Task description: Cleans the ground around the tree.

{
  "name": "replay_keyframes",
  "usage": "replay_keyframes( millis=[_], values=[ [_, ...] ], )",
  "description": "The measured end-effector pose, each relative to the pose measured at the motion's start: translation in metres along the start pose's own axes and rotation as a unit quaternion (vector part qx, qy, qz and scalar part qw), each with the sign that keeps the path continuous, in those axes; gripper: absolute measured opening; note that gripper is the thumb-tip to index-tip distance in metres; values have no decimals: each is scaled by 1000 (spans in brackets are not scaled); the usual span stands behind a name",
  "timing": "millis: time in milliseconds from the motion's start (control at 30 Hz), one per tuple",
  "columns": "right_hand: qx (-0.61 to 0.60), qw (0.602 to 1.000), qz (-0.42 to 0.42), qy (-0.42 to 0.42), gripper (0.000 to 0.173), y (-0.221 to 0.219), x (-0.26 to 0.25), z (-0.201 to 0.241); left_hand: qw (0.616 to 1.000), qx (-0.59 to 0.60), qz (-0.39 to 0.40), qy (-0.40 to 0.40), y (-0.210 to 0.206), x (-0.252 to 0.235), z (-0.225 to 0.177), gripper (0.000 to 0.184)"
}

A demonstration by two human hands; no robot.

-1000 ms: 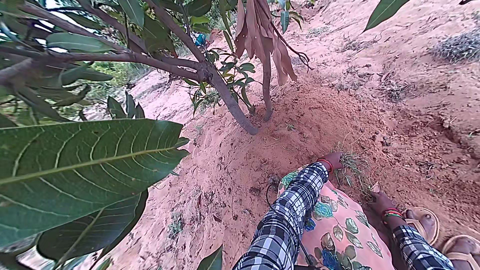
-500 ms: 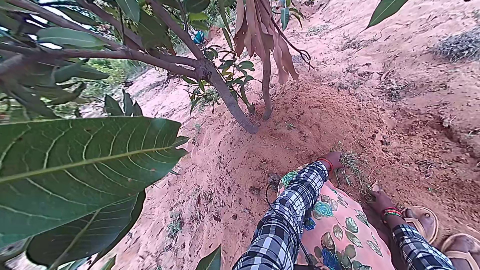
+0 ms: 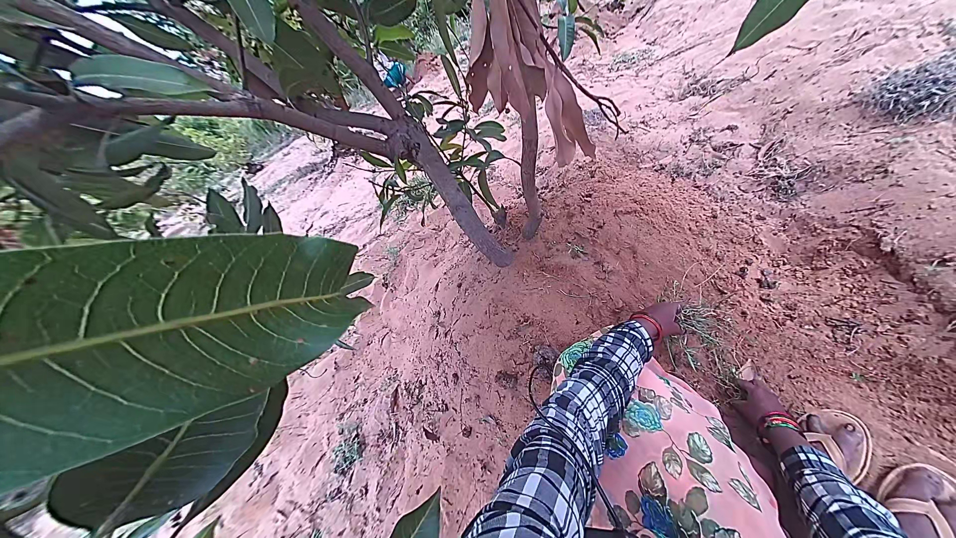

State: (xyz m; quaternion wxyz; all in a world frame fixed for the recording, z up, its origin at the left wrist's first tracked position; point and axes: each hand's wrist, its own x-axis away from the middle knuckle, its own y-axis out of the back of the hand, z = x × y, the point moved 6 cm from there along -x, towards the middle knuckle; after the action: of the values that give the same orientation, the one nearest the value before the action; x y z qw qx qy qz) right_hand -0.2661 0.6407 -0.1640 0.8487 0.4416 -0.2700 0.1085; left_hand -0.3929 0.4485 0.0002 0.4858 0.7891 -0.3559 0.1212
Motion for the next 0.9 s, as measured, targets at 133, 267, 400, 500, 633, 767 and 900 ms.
replay_keyframes(
  millis=[133, 267, 400, 500, 633, 767, 900],
  values=[
    [-6, 1000, 0, 0, 56, 0, 0, 0, 1000, -1, 1, -2, 0, -2, 1, 73],
    [-10, 1000, 0, 2, 55, 0, 0, 1, 1000, -1, 0, 1, -1, -2, 2, 73],
    [-3, 1000, -1, 2, 55, 0, -1, 0, 1000, -8, 3, 0, 0, -1, 0, 73],
    [-3, 1000, 0, 2, 56, 0, 0, 1, 1000, -6, 1, -4, -1, -2, 1, 73],
    [2, 1000, 1, -2, 57, 0, 1, 2, 1000, -8, 2, -4, -1, -2, 2, 73],
    [3, 1000, -1, -1, 57, 0, 0, 1, 1000, -4, 2, -4, 0, -3, 2, 74],
    [3, 1000, -1, 0, 57, 0, 2, 1, 1000, 3, 2, -2, 0, -2, 2, 73]
  ],
)
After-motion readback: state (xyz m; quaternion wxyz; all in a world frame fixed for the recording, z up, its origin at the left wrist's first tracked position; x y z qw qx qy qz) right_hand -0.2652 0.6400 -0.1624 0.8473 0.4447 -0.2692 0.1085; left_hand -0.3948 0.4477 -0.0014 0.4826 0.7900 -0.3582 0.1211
